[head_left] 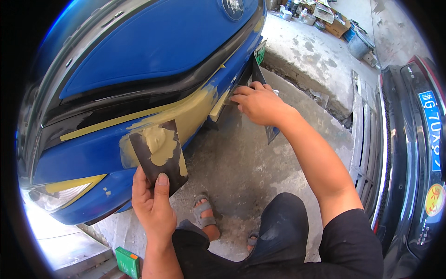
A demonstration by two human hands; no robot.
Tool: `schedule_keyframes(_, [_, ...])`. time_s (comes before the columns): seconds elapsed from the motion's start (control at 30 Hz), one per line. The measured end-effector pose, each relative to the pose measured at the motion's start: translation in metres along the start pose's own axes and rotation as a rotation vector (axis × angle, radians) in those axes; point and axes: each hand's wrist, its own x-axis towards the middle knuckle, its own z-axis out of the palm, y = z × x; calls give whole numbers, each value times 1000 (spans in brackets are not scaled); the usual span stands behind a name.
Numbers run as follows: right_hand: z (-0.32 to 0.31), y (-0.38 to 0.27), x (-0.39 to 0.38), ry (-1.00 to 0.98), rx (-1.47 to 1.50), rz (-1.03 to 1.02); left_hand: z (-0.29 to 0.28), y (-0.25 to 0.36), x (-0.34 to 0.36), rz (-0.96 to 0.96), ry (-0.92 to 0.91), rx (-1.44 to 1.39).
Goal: The person applies yellow putty to a blue car bumper and smooths it using a spreader and a sanding block.
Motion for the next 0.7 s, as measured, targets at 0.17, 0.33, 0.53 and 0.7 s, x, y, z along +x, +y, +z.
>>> schedule_keyframes(0.17, [2,7,8,-6,32,14,4,1,-1,-5,-19,2])
schedule_keyframes(0.33, [-1,2,-1,-26,-17,-10,3,-1,-2,1,-1,-4])
schedule_keyframes(0.53, [-5,-31,0,-61,10,-51,6,2,-2,-11,-18,6])
schedule_keyframes(0.7, [-16,-43,-5,-179,16,22,1,-2,-2,-15,-32,-2])
